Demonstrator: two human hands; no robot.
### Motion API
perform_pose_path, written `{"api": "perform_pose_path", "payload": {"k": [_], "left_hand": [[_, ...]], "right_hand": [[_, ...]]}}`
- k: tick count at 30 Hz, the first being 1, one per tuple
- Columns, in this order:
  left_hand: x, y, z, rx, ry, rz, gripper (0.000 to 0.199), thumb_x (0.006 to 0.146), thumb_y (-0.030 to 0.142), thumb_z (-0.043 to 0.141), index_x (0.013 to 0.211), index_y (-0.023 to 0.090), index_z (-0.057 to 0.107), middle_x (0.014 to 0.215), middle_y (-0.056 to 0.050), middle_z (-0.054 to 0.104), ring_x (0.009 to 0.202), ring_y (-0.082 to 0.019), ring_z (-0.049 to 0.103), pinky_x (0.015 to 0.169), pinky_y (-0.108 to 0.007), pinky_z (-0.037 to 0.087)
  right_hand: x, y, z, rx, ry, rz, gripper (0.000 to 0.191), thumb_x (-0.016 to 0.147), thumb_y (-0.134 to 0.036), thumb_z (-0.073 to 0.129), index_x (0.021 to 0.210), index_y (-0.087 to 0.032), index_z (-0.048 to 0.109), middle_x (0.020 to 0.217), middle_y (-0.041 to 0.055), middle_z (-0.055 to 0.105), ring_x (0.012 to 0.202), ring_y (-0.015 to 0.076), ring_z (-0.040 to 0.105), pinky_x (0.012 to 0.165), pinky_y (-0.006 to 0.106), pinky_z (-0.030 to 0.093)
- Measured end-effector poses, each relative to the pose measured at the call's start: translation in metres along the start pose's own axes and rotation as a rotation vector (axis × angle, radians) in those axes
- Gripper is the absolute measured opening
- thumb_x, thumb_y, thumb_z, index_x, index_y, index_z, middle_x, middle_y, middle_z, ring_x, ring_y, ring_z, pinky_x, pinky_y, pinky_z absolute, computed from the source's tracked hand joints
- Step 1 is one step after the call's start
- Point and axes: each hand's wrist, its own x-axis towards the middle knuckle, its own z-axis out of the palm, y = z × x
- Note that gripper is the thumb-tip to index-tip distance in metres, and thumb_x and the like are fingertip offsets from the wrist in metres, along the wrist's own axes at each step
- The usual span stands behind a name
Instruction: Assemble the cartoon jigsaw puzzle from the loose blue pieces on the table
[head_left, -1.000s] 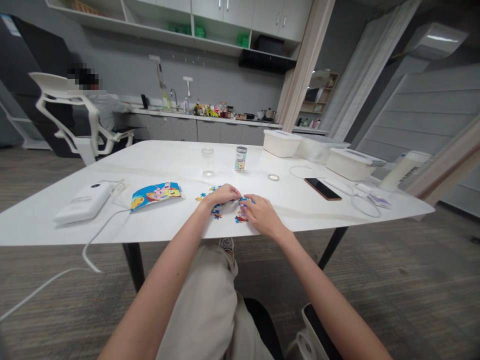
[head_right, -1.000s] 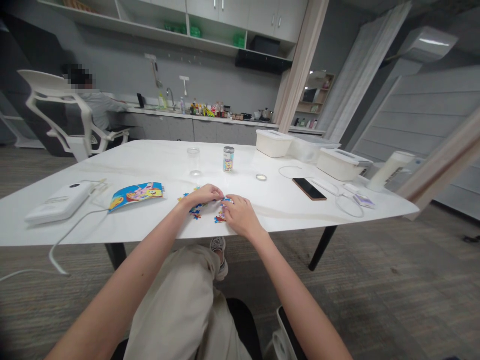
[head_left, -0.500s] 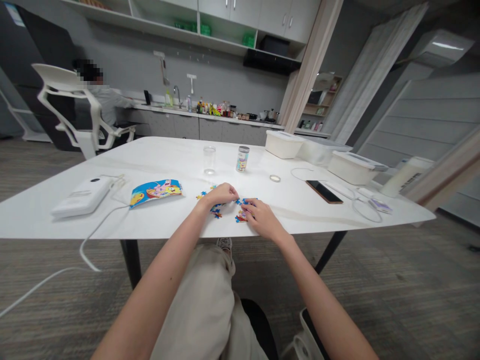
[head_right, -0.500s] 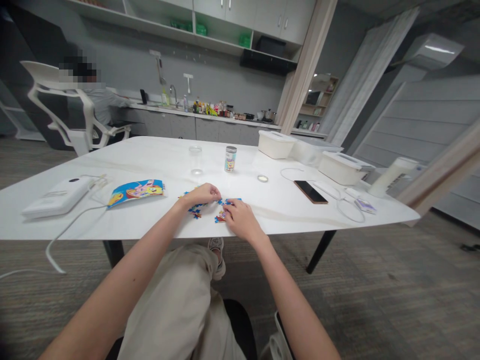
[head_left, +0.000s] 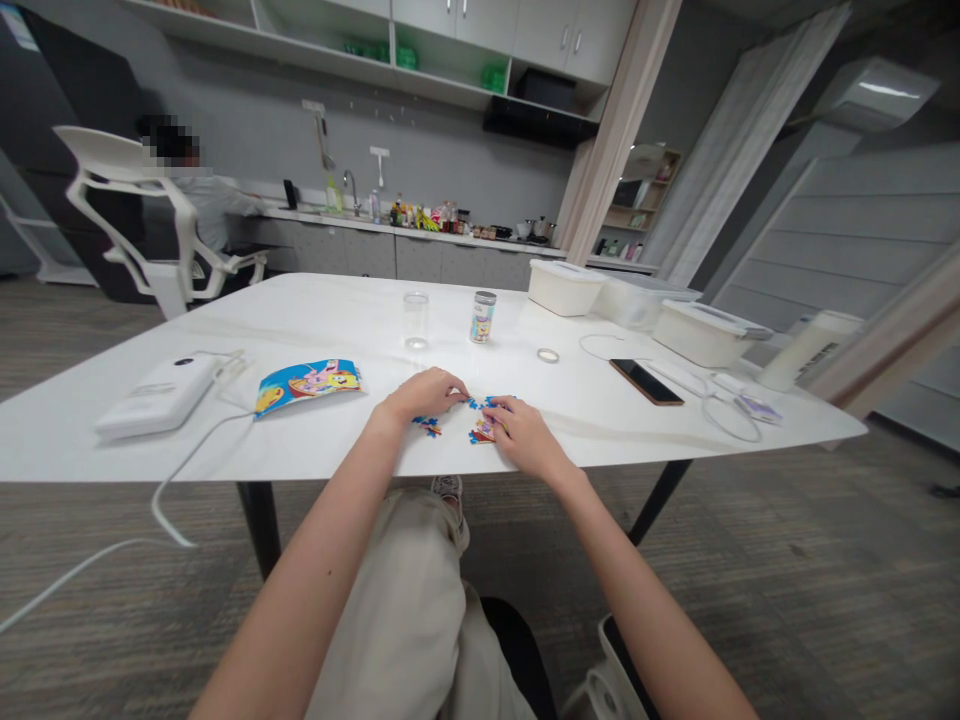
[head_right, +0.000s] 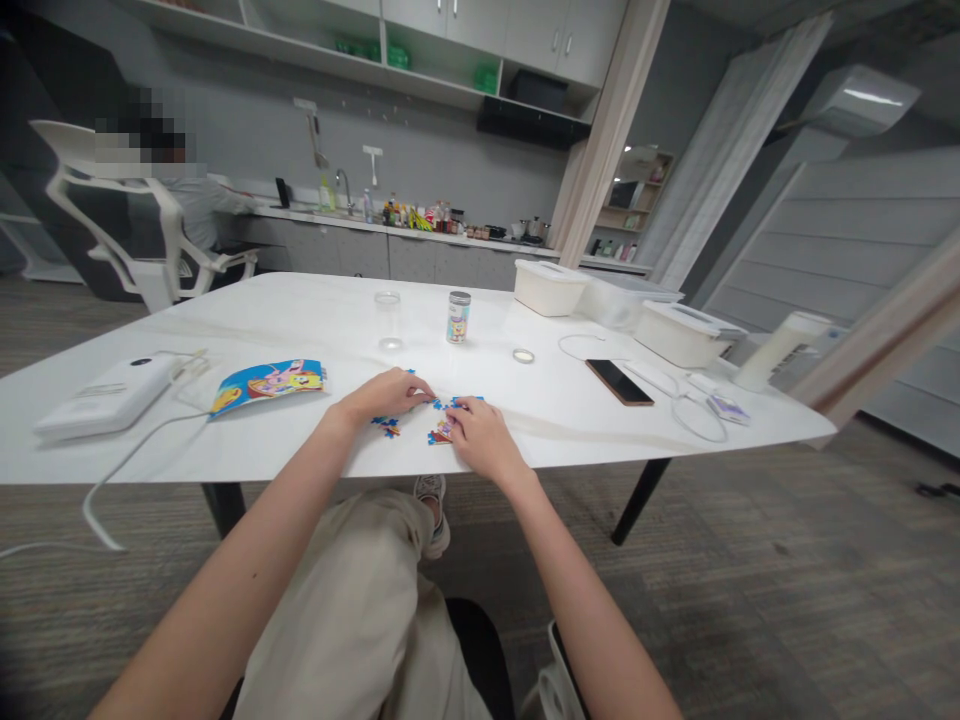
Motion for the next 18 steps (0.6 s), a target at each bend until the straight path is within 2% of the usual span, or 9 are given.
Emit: {"api": "perform_pose_path", "payload": {"k": [5,7,9,12,15,18], "left_hand": [[-0.004,-0.004,-0.003,0.064,0.056,-0.103,0.026,0.088,0.025,0.053,0.103,0.021,0.074,0.098,-0.009,0.073,0.093,-0.021,0.064,0.079,-0.025,0.044],[-0.005,-0.003,-0.003,0.102,0.084,-0.135,0.028,0.09,0.027,0.051,0.107,0.021,0.072,0.098,-0.008,0.073,0.095,-0.02,0.064,0.08,-0.024,0.043],[-0.004,-0.001,-0.002,0.096,0.089,-0.11,0.03,0.091,0.032,0.051,0.11,0.021,0.071,0.094,-0.008,0.073,0.091,-0.02,0.065,0.077,-0.024,0.043],[0.0,0.004,0.002,0.028,0.03,-0.021,0.03,0.089,0.039,0.055,0.104,0.022,0.073,0.088,-0.008,0.073,0.083,-0.019,0.066,0.072,-0.024,0.043],[0.003,0.006,0.006,-0.013,-0.009,0.012,0.024,0.088,0.036,0.057,0.097,0.024,0.076,0.09,-0.007,0.074,0.083,-0.02,0.066,0.071,-0.024,0.042],[0.005,0.006,0.009,-0.019,0.0,0.0,0.024,0.089,0.032,0.055,0.099,0.024,0.075,0.094,-0.007,0.074,0.086,-0.02,0.066,0.073,-0.025,0.043]], "right_hand": [[0.0,0.001,0.0,0.011,0.003,0.01,0.03,0.089,-0.013,0.045,0.11,-0.017,0.066,0.122,0.0117,0.061,0.114,0.0217,0.054,0.1,0.04,0.042],[0.0,0.002,0.001,0.025,0.002,-0.003,0.031,0.089,-0.011,0.044,0.11,-0.016,0.065,0.122,0.0118,0.06,0.114,0.0212,0.054,0.1,0.039,0.042],[0.0,0.003,0.001,0.053,0.006,-0.021,0.033,0.088,-0.009,0.042,0.113,-0.016,0.062,0.121,0.0118,0.06,0.113,0.0207,0.054,0.098,0.038,0.043],[0.001,0.004,0.001,0.119,0.032,-0.025,0.034,0.089,-0.009,0.039,0.117,-0.016,0.056,0.117,0.0115,0.059,0.109,0.0206,0.055,0.096,0.038,0.044],[0.002,0.007,0.002,0.199,0.098,0.03,0.03,0.09,-0.012,0.036,0.115,-0.015,0.053,0.114,0.0123,0.058,0.109,0.0213,0.055,0.098,0.038,0.043],[0.003,0.011,0.004,0.258,0.159,0.118,0.027,0.089,-0.015,0.037,0.111,-0.017,0.052,0.109,0.0117,0.058,0.107,0.0221,0.055,0.098,0.04,0.043]]}}
